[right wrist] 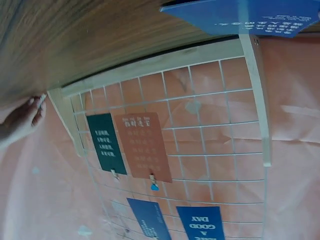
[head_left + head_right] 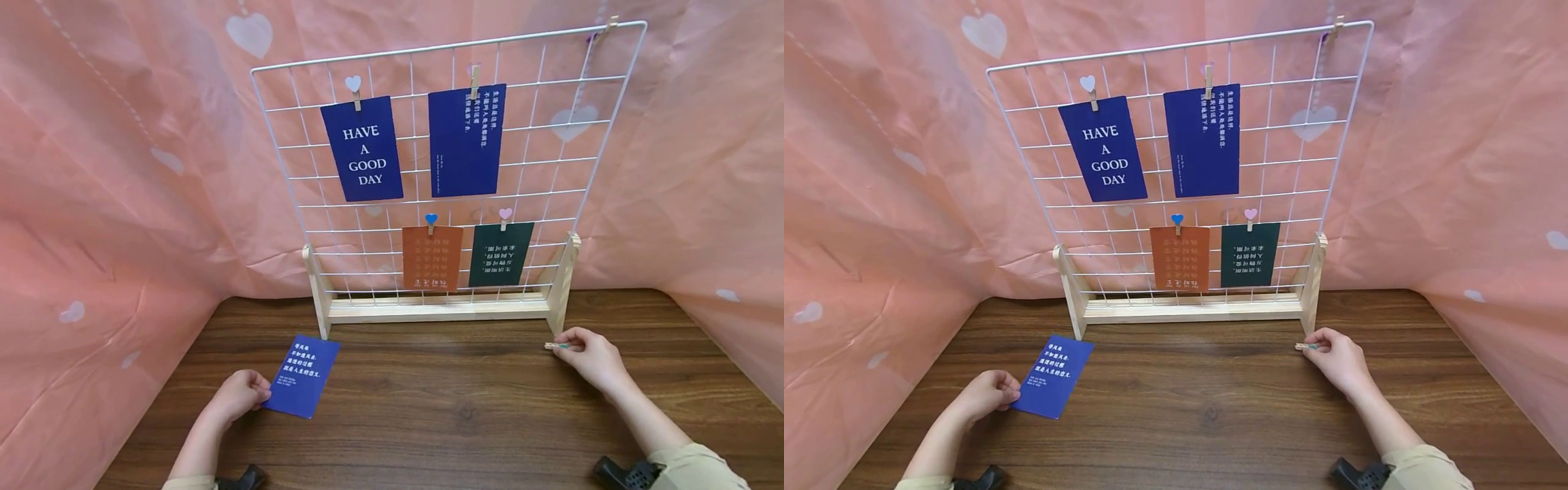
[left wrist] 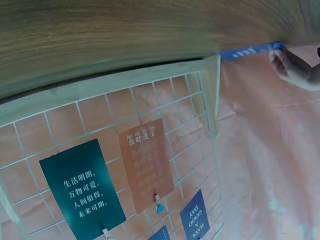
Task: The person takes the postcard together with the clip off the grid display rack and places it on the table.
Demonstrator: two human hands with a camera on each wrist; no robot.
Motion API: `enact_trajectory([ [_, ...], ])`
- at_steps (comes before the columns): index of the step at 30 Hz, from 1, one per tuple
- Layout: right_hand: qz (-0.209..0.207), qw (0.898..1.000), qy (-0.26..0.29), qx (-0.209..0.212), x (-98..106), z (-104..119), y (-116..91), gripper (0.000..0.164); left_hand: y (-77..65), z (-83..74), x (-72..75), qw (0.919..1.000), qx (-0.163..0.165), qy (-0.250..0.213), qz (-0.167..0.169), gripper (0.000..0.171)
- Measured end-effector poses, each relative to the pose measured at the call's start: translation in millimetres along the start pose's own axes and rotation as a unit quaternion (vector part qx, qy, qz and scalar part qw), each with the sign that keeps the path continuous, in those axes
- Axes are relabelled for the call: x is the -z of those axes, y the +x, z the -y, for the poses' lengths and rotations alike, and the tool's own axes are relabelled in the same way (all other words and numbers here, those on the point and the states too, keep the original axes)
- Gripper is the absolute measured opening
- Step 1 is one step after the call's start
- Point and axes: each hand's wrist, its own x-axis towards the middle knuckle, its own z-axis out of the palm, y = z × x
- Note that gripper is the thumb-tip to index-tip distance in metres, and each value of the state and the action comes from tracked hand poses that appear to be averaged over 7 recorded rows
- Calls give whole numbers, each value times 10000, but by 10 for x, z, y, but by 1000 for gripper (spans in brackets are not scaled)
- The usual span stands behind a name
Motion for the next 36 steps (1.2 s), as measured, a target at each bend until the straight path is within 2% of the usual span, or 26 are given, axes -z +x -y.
enact_trajectory([
  [5,-46,9997,-229,95,-3,-17,-9,16,-45,-50,5,9992,-86,377,-72,6],
  [20,-122,9986,-477,169,-16,-32,-14,13,-61,-89,8,9978,94,637,-159,6],
  [26,-89,9985,-504,213,-22,-30,-15,13,-72,-61,28,9966,111,786,-222,6],
  [30,-102,9984,-512,196,-27,-28,-14,13,-76,-35,64,9939,104,1063,-275,5],
  [36,-120,9983,-534,198,-26,-20,-20,12,-53,-14,105,9842,-70,1727,-375,5],
])
